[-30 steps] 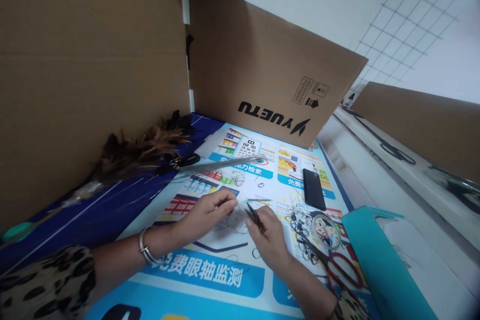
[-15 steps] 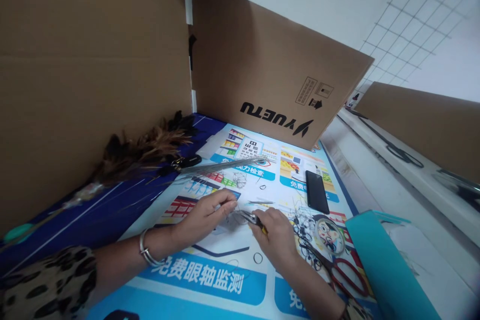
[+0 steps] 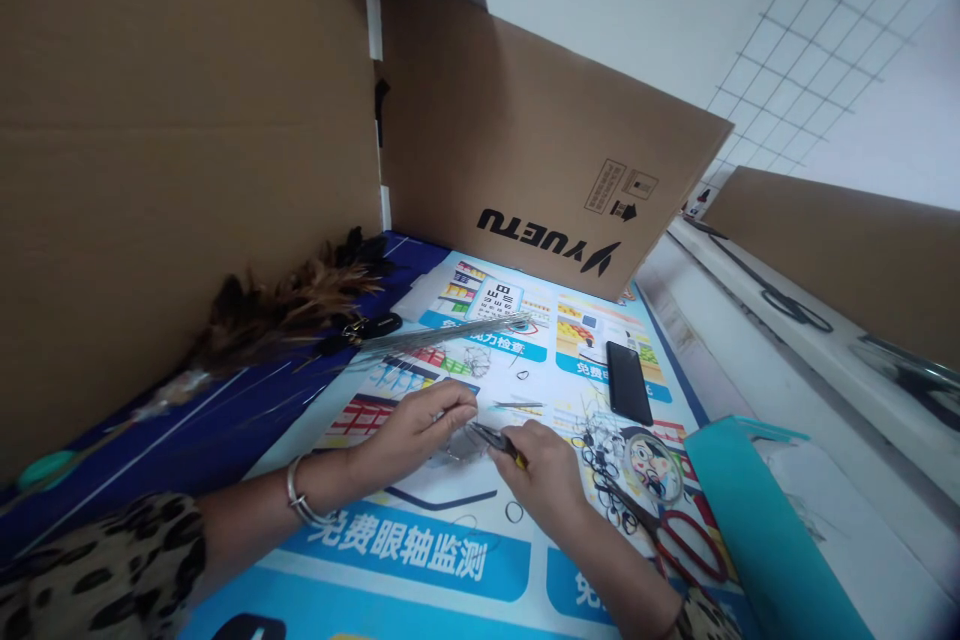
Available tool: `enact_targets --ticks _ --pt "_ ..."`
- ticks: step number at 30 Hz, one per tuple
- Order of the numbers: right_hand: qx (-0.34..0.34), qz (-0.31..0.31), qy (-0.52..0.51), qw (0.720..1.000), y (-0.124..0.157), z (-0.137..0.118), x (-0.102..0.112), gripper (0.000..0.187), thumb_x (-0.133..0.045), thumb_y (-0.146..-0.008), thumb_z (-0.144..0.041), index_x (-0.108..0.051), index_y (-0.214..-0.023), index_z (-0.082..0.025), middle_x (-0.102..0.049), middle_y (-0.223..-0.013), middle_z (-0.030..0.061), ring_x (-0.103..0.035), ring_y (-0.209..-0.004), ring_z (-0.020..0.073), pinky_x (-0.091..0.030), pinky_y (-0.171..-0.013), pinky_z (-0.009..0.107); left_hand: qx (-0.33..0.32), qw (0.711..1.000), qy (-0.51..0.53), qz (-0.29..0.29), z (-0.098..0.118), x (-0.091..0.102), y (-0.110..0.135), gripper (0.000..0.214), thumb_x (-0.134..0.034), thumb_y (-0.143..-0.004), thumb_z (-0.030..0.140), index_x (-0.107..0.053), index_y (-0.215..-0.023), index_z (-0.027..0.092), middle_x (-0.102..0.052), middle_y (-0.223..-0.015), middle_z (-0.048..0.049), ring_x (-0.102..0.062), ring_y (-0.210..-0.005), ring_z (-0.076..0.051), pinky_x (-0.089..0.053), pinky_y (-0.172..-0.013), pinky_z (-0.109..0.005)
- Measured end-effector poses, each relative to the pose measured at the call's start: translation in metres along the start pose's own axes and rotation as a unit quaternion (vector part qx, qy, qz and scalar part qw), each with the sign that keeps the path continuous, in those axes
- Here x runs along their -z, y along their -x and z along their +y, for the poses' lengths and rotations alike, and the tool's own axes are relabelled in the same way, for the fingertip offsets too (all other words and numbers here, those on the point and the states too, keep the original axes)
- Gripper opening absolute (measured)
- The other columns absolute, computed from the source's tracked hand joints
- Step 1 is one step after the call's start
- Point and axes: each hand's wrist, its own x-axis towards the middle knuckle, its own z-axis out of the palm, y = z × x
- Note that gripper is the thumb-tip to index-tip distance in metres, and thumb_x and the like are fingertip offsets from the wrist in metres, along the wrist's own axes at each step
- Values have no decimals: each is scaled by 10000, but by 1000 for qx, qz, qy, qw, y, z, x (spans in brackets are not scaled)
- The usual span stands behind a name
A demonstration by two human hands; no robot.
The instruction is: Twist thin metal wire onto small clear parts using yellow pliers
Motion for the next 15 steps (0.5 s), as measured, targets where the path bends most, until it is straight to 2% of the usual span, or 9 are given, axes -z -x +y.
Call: enact_targets --ticks 5,9,15 --pt "-33 -23 -43 998 -3 -8 5 213 -479 -825 -373 -583 -739 -208 -538 -690 -9 -496 -663 115 -303 -569 187 46 995 90 16 3 1 -7 213 -446 -836 324 -554 -758 157 -512 -715 2 -471 -687 -137 -375 -629 -228" --pt "-46 -36 -104 993 -11 -10 9 285 -480 -817 -372 -499 -608 -179 -449 -581 -40 -434 -570 88 -260 -516 186 86 978 191 9 3 1 -16 225 -473 -826 342 -547 -736 149 -499 -684 8 -446 -649 -126 -351 -589 -219" --pt "-86 -50 -254 962 -28 -5 5 339 -485 -799 -411 -417 -572 -168 -314 -526 -55 -308 -500 66 -218 -463 186 120 940 316 42 -2 1 -29 228 -507 -809 363 -543 -736 150 -493 -663 12 -448 -622 -114 -353 -581 -215"
